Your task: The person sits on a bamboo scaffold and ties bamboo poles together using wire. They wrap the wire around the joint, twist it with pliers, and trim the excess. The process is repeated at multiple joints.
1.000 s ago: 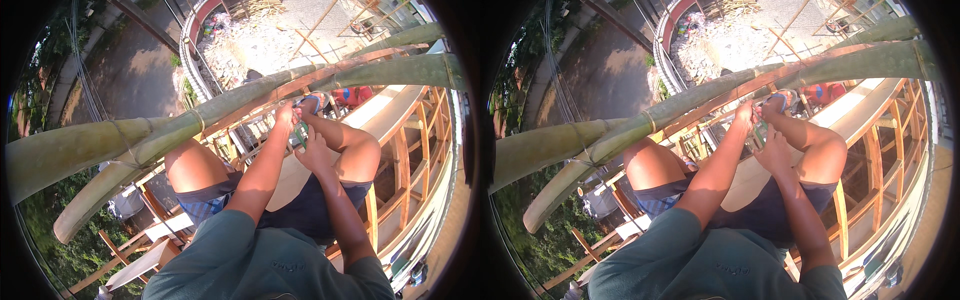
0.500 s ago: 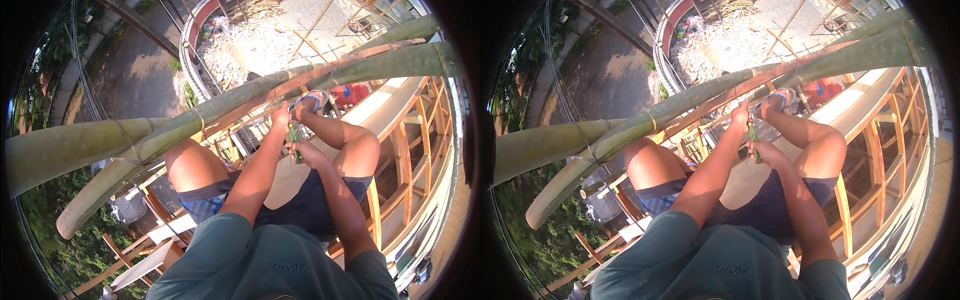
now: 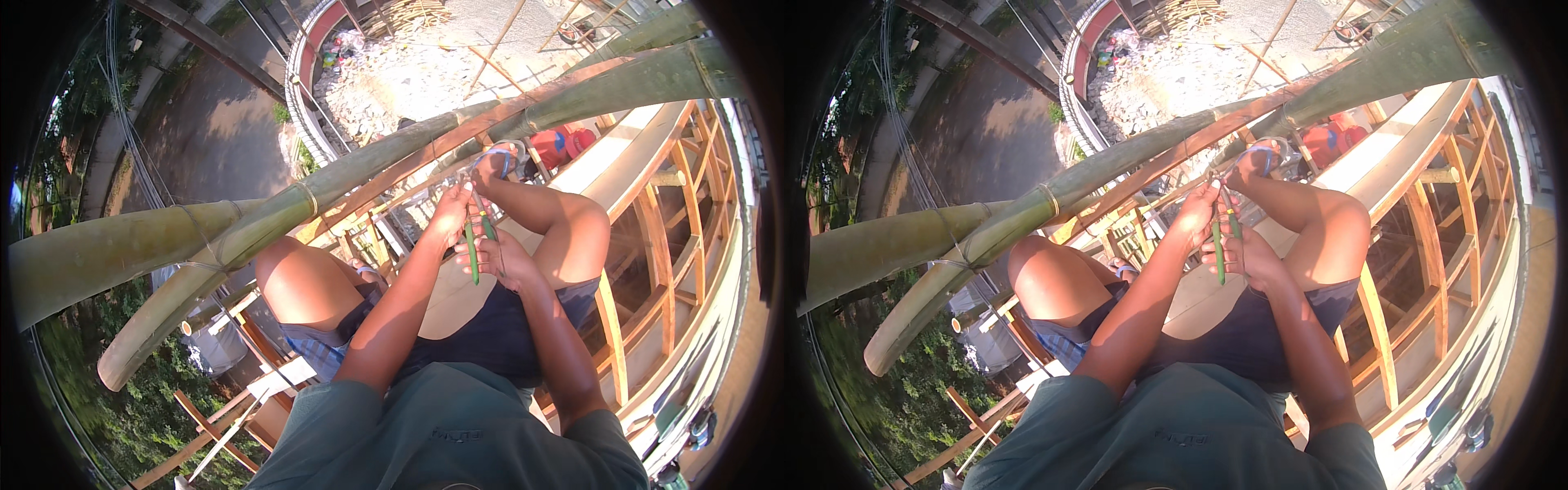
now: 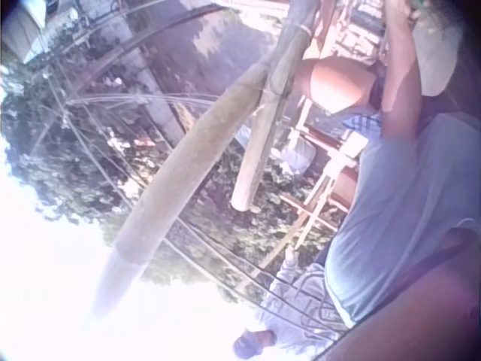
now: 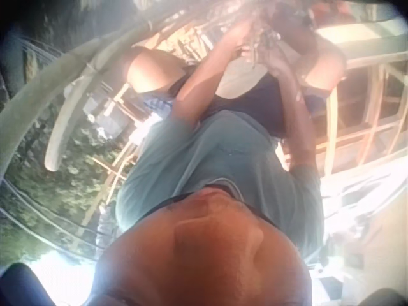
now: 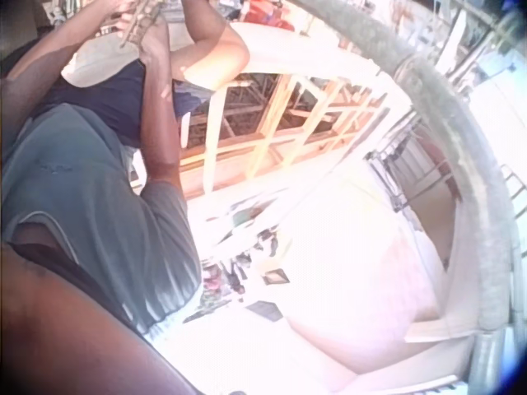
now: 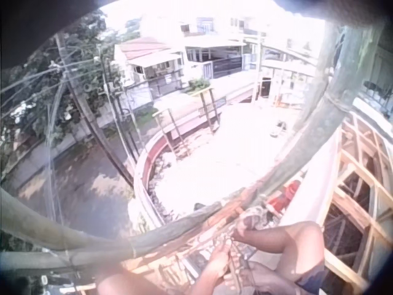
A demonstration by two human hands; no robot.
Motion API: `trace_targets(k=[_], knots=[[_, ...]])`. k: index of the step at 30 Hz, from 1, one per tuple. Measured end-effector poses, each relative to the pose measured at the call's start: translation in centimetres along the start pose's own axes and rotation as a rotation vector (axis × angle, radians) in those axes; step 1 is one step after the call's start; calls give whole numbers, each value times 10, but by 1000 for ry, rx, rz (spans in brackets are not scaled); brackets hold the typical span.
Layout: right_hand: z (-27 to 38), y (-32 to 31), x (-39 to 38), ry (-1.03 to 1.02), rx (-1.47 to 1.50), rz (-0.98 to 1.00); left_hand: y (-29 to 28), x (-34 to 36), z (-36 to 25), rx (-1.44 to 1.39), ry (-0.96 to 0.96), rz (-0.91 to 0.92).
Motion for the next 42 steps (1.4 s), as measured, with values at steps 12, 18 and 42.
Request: trace_targets(k=[12,18,42], knots=[[-24,-27,34,-448,-457,-85,-2,-56,-80,1101,440,-540],[5,6,1,-394,-444,-68,1,-67,-86,1116,582,-632],[-8,27,9,-103,-74,192,-52,-49,-68,739,569,-646]])
Point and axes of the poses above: each hand's wrist, its own x-axis towards the middle knuckle, its own y-axis out of the palm, z = x × y, the point moved 8 cm from there along x, towards the middle knuckle, and after that the axes turned 7 degrees about x, right-handed, at the moved point
